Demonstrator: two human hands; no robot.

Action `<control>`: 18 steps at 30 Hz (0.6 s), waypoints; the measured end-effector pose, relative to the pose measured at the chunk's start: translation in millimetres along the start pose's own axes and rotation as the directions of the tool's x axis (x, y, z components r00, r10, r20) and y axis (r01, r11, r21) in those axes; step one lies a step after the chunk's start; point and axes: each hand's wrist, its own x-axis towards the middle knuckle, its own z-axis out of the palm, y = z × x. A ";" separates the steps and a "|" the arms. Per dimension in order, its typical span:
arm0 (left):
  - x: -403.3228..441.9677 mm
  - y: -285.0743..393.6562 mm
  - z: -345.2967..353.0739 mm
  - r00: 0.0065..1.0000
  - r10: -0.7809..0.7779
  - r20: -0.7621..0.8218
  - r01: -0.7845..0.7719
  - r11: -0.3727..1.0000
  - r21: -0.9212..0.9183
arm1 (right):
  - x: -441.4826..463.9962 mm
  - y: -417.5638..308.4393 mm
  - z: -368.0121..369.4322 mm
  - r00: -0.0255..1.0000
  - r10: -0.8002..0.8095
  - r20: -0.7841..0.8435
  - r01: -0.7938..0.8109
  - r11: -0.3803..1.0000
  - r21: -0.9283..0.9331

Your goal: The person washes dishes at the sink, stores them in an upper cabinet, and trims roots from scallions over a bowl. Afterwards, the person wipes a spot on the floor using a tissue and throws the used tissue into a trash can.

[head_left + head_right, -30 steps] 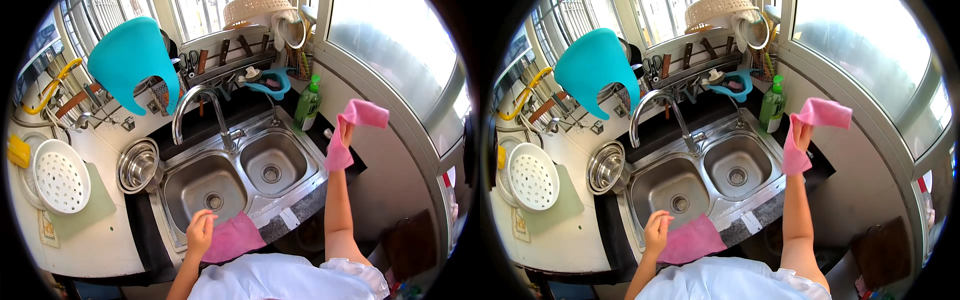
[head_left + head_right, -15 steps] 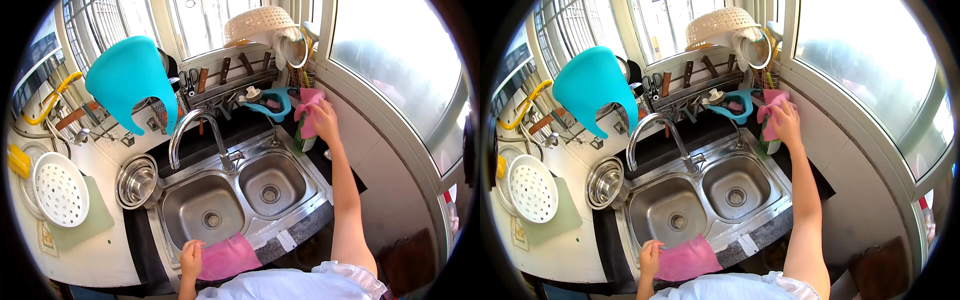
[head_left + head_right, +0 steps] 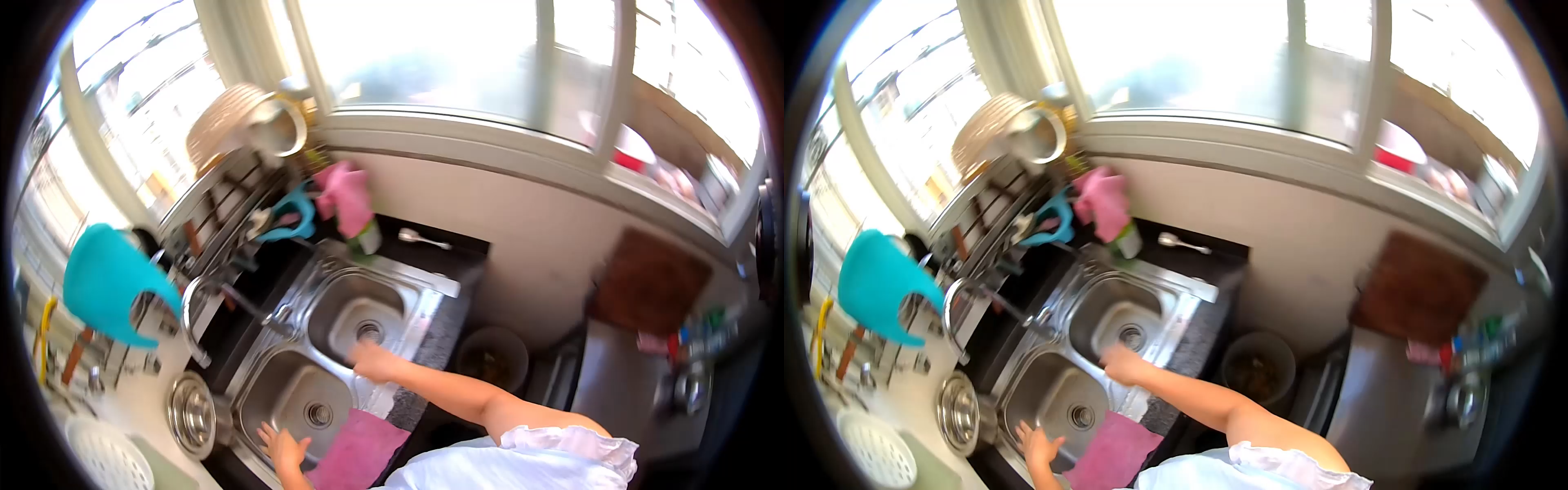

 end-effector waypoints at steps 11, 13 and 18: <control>-38.1 -12.8 49.1 0.889 0.452 0.066 -0.419 0.865 -0.278 | -264.0 -154.8 -10.4 0.769 0.604 0.210 -0.491 0.346 0.799; -47.8 -11.9 62.7 0.831 0.554 0.040 -0.511 0.791 -0.336 | -305.4 -197.2 -8.9 0.640 0.736 0.218 -0.438 0.117 0.891; -99.8 40.0 87.6 0.681 0.727 0.090 -0.548 0.587 -0.596 | -393.0 -294.9 -14.5 0.374 0.880 0.291 -0.324 -0.171 0.931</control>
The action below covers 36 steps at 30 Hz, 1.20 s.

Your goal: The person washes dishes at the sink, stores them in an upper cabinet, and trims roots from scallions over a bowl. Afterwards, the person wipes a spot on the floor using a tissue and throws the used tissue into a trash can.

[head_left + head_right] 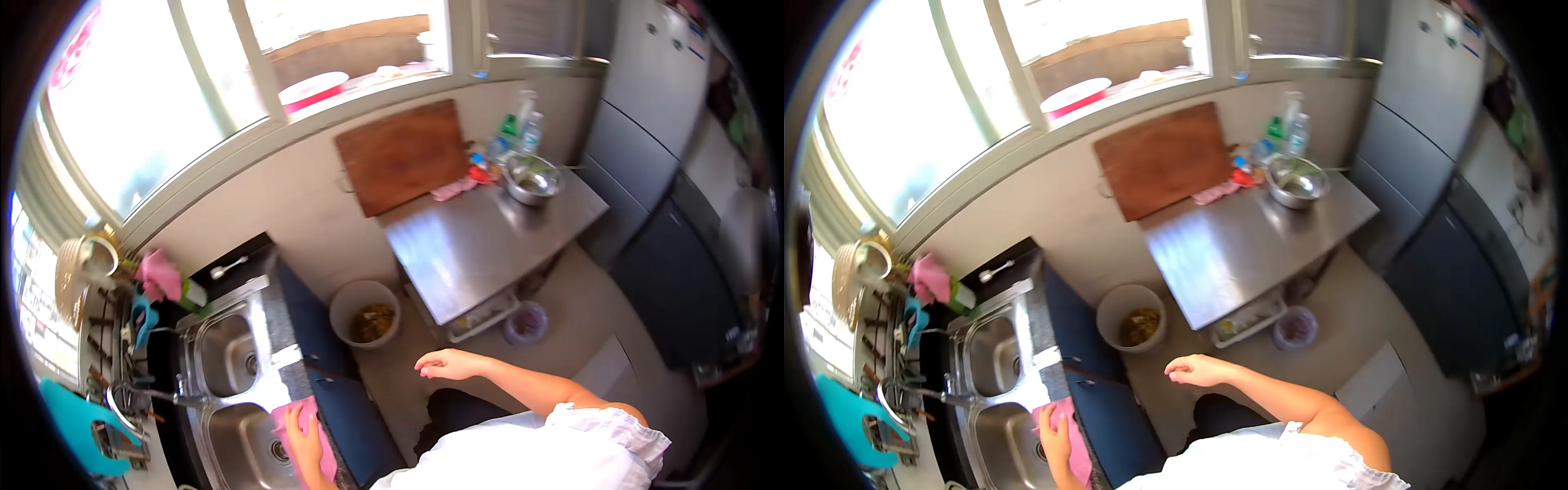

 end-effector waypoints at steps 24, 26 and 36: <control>-140.1 290.3 454.2 0.543 0.162 0.824 0.097 0.963 -0.253 | -492.1 248.3 -62.1 0.416 0.348 -0.840 -0.111 0.936 0.333; -116.1 309.8 477.5 0.535 0.048 0.844 0.348 0.897 -0.272 | -502.0 261.7 -49.0 0.325 0.391 -0.861 0.000 0.910 0.414; 41.0 372.2 604.1 0.661 -0.101 0.744 0.616 0.639 -0.460 | -503.6 285.5 -59.7 0.228 0.562 -0.795 -0.187 0.827 0.531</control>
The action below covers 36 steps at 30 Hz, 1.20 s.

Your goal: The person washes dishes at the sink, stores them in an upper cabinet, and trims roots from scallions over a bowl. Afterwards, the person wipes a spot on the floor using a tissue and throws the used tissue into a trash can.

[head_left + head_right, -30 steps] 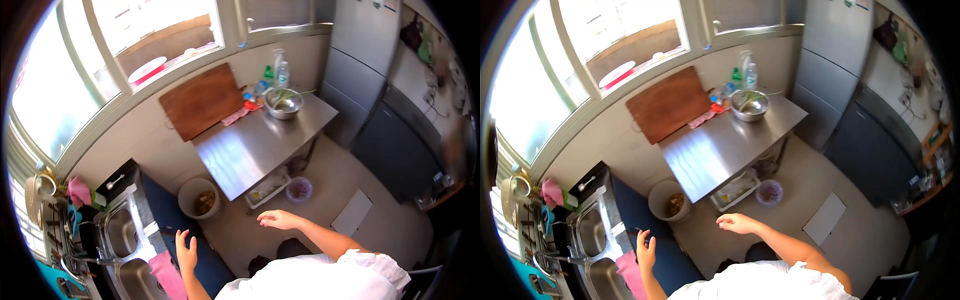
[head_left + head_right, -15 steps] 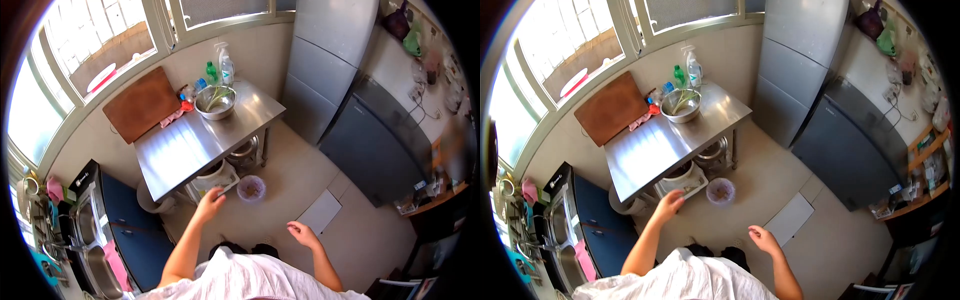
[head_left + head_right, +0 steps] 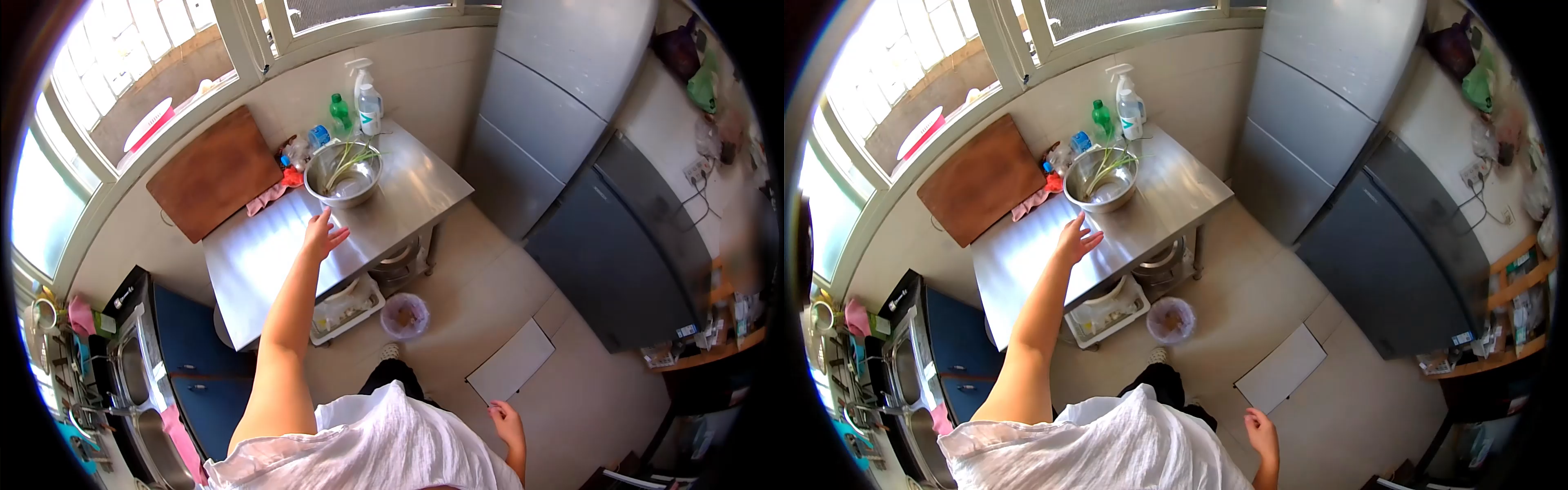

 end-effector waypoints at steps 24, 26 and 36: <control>57.3 28.6 2.9 0.975 -0.108 0.195 0.145 0.972 -0.186 | 161.9 -192.7 86.5 0.980 -0.046 0.195 0.062 0.995 -0.079; 58.4 28.5 2.9 0.975 -0.119 0.186 0.155 0.968 -0.197 | 163.0 -198.1 87.7 0.979 -0.043 0.199 0.060 0.995 -0.078; 65.0 25.0 -0.4 0.969 -0.119 0.214 0.171 0.954 -0.244 | 167.7 -200.4 90.3 0.982 -0.044 0.186 0.064 0.993 -0.102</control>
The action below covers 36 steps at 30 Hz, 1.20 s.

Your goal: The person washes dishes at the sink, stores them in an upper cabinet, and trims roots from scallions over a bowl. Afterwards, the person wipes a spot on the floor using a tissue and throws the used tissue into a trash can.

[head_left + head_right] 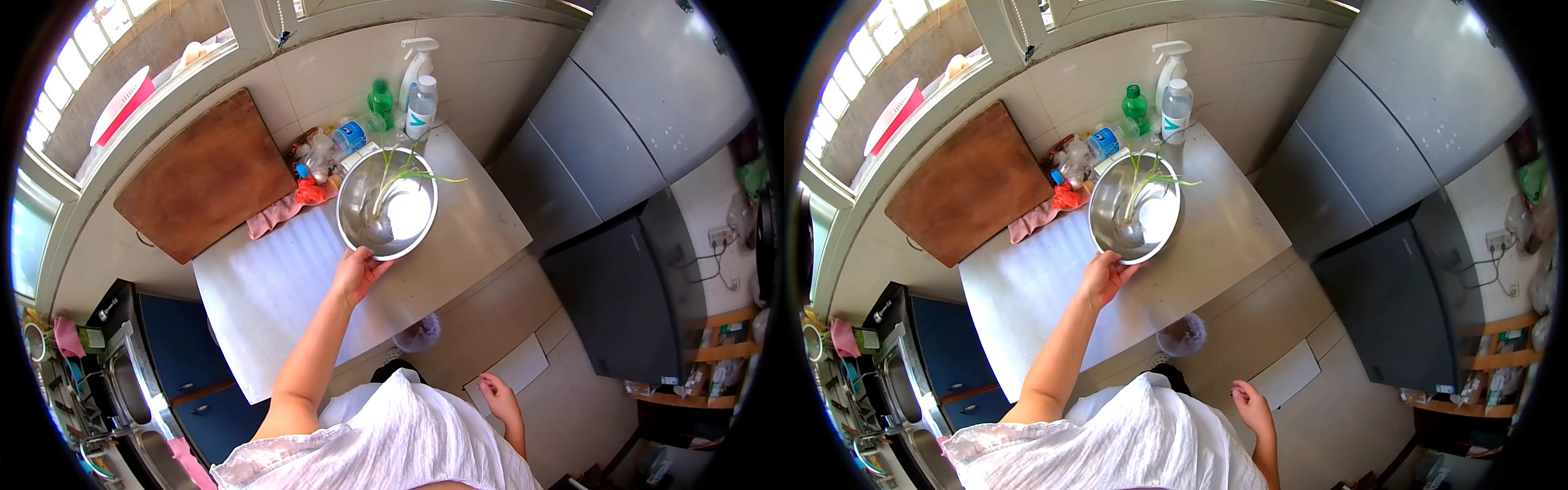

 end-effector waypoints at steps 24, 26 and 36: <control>9.3 -11.7 46.6 0.997 0.005 -0.074 -0.023 0.969 -0.246 | -1.4 2.2 1.4 0.999 0.031 0.014 -0.031 0.999 -0.017; 13.1 -15.7 47.0 0.996 0.019 -0.092 -0.037 0.978 -0.206 | -1.4 8.2 2.0 1.000 0.024 0.008 -0.024 0.999 -0.025; 1.5 -25.4 51.1 0.980 0.043 -0.194 -0.068 0.990 -0.126 | -4.5 10.8 5.1 1.000 0.011 -0.004 -0.011 0.999 -0.039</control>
